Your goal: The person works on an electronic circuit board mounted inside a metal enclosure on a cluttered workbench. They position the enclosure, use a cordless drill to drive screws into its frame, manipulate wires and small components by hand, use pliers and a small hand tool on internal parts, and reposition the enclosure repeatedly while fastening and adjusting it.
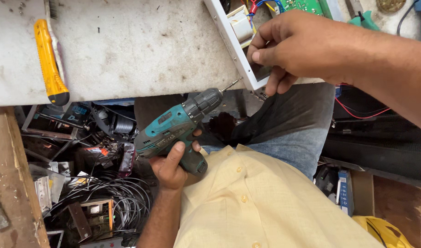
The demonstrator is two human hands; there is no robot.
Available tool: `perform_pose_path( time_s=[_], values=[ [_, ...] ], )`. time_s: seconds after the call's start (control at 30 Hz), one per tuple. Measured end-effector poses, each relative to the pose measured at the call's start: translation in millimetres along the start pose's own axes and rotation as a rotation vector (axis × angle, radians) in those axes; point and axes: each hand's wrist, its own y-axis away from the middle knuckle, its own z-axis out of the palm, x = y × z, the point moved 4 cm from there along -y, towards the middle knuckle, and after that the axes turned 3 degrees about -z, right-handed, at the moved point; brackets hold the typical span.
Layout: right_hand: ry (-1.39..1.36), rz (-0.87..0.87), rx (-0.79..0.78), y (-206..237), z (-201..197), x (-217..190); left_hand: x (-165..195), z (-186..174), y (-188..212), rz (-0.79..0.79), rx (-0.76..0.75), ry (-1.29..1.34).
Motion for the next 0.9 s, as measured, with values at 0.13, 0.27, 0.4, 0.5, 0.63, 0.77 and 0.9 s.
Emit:
perform_pose_path(
  time_s=[0.13,0.27,0.4,0.5,0.63,0.77,0.9],
  values=[
    [0.028,-0.024,-0.014,1,1,-3,1,-9,3,0.017,0.051,0.014],
    [0.1,-0.041,0.026,-1,4,-7,0,-14,0,-0.007,0.044,0.045],
    [0.15,0.004,0.034,-6,4,-7,-2,-14,-4,-0.023,0.02,0.066],
    [0.132,0.005,0.036,-7,4,-7,-4,-13,-6,-0.025,0.016,0.085],
    [0.091,-0.01,0.03,-7,4,-7,-5,-11,-9,-0.022,0.004,0.116],
    [0.097,-0.008,0.018,-7,4,-7,-6,-12,-11,-0.024,-0.006,0.13],
    [0.101,-0.004,0.015,-7,4,-6,-6,-13,-13,-0.032,-0.023,0.144]
  ],
)
